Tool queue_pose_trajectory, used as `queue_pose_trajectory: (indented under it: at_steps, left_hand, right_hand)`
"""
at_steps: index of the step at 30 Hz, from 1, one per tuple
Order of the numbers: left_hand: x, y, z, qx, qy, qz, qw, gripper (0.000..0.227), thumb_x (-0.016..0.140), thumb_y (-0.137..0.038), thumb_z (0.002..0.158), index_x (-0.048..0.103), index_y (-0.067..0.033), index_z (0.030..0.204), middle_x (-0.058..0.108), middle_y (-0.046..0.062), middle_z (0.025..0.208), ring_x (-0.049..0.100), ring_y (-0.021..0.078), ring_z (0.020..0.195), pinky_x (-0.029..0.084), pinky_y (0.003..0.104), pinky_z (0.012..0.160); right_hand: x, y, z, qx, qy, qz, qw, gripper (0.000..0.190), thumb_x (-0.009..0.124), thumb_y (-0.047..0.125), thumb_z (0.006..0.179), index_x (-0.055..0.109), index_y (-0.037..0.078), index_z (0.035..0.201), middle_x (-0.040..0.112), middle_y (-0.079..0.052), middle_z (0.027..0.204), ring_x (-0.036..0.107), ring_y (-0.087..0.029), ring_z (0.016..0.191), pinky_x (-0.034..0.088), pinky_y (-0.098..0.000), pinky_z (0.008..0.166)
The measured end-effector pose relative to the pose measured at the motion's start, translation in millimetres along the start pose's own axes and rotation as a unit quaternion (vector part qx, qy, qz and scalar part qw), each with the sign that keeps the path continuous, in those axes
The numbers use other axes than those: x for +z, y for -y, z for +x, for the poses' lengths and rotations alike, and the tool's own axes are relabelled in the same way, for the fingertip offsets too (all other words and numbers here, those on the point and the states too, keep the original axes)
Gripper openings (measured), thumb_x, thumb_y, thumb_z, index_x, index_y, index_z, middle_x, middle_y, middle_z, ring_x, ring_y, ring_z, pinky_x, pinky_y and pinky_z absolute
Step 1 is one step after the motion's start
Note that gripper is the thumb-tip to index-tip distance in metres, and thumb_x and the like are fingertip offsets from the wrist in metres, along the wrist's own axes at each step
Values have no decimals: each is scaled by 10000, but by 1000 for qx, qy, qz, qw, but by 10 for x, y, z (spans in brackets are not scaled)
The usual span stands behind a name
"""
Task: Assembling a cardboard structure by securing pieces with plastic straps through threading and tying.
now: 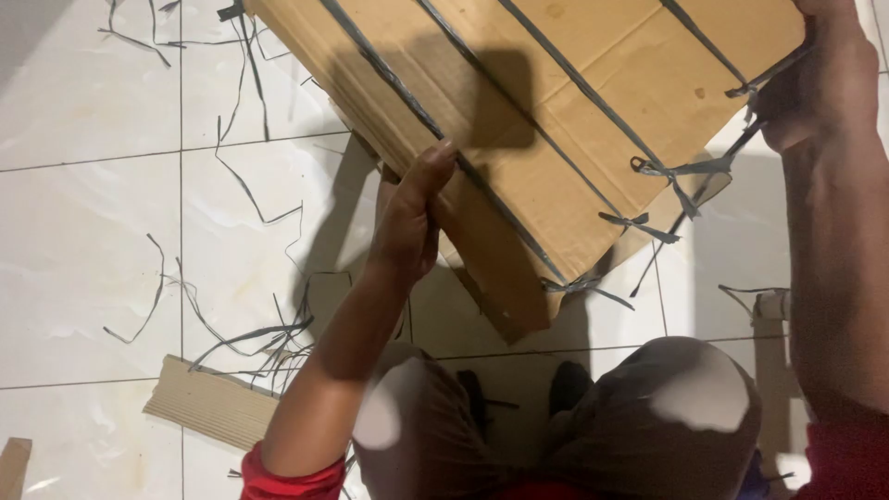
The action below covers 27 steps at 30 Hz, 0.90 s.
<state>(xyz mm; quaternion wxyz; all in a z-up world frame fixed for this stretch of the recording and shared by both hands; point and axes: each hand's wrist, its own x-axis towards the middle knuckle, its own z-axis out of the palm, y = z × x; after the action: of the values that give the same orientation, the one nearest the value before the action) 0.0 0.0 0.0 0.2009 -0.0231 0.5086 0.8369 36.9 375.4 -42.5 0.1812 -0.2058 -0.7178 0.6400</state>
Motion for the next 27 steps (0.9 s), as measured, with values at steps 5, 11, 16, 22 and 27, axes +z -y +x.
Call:
queue_pose_trajectory:
  at_steps: [5,11,16,22,27]
  left_hand:
    - [-75,29,76,28,14,-26,999,350,725,-158,881,603,37,1144,612,49,912,572,115,826,490,282,830]
    - [-274,-8,148,-28,-77,-40,996,553,738,-160,781,479,84,1204,585,168,1026,589,241,943,499,398,928]
    - [-500,-223,138,38,56,-56,996,122,667,-152,871,640,-46,818,613,60,763,566,167,634,516,300,635]
    - [-445,-771,-204,-78,-242,180,950,658,622,-447,635,627,-100,1194,643,149,1316,562,335,1208,399,519,981]
    - [-638,-864,-206,-93,-192,222,951,1093,598,-582,532,459,-37,1469,441,308,1500,448,513,1301,346,642,986]
  right_hand:
    - [188,187,-120,47,-82,5,995,738,550,704,847,698,147,1307,712,-45,1132,709,-151,1012,508,-320,789]
    - [241,70,-149,-84,-14,71,994,742,522,587,984,499,7,1448,467,-381,1457,604,-452,1256,513,-434,931]
    - [473,262,-532,30,-57,142,988,681,567,534,882,525,70,1378,521,-253,1415,576,-368,1251,455,-441,953]
    - [581,435,-1223,173,-83,217,957,175,633,348,934,568,185,937,438,73,730,315,-34,522,236,-229,481]
    - [412,460,-1438,178,-28,51,982,430,612,562,958,435,224,760,327,98,536,248,-52,380,187,-266,343]
